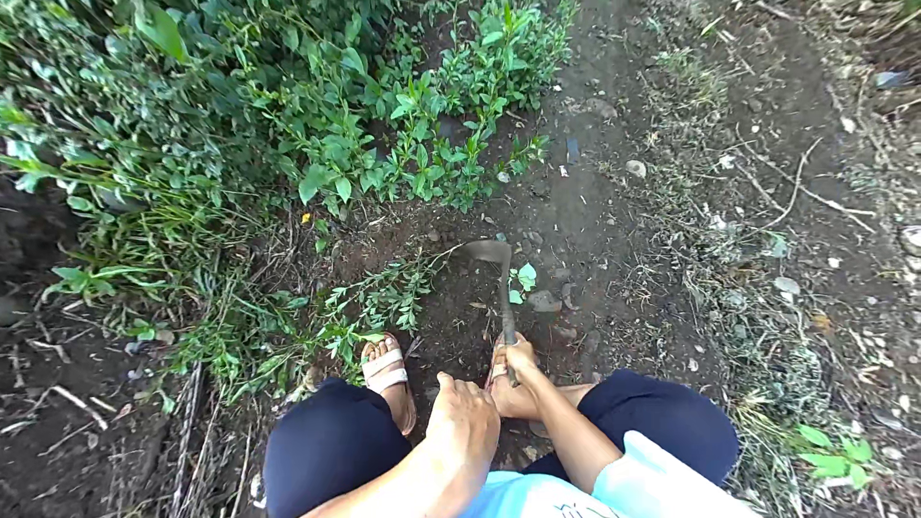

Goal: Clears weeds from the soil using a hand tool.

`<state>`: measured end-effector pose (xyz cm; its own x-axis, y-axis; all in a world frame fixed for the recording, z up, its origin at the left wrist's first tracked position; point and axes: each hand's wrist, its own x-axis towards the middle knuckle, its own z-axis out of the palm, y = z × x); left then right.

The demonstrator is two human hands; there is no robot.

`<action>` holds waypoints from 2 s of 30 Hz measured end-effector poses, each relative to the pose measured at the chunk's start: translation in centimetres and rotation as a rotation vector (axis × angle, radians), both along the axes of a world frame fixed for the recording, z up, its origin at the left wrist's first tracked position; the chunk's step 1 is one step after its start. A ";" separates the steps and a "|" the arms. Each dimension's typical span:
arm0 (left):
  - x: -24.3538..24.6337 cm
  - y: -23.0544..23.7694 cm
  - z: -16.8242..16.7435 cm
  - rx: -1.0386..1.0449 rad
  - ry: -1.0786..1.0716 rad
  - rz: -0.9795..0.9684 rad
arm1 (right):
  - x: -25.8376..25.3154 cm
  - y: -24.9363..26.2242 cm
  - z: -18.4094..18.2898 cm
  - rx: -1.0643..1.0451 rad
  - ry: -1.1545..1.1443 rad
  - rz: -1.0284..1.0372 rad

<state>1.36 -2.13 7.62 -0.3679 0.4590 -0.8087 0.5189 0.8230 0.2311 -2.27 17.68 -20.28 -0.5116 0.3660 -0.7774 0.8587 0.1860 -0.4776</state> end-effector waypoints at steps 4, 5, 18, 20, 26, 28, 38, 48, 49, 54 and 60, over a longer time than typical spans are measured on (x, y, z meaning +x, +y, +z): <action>-0.2 -0.4 0.1 -0.005 0.014 0.014 | -5.0 1.0 5.9 0.011 0.435 -0.213; -0.1 -0.5 0.0 -0.002 0.013 0.015 | -6.6 1.1 7.3 -0.027 0.554 -0.306; -0.5 -0.4 0.2 -0.004 0.002 0.031 | 0.7 -4.0 -2.2 0.045 -0.173 0.087; -0.4 -0.4 0.2 -0.004 -0.007 0.017 | 0.1 -2.5 -1.3 0.027 -0.094 0.043; -0.2 -0.4 0.4 -0.010 0.009 -0.013 | -2.7 -3.9 2.6 -0.060 -0.059 -0.098; 0.0 -0.3 0.4 0.001 0.007 -0.016 | -2.1 -6.2 3.6 -0.152 -0.078 -0.031; -0.1 -1.2 0.2 0.021 0.033 0.063 | 3.3 -9.6 11.6 0.092 -0.096 0.970; 0.8 -1.4 0.5 0.048 0.016 0.014 | -8.4 1.6 14.5 0.040 0.745 -0.205; 0.8 -1.3 0.5 0.045 0.016 0.010 | -10.3 1.9 15.4 -0.038 0.843 -0.322; 0.6 -0.8 0.4 0.012 0.034 0.010 | -11.8 -0.4 7.8 -0.062 0.713 -0.424; -0.8 -0.8 0.4 0.008 -0.006 0.080 | 2.9 -3.2 -1.1 -0.030 -0.164 0.079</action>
<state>0.57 -2.89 8.02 -0.3988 0.4346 -0.8075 0.4496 0.8601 0.2408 0.59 14.43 -21.42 -0.4029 0.3049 -0.8630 0.9090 0.2435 -0.3383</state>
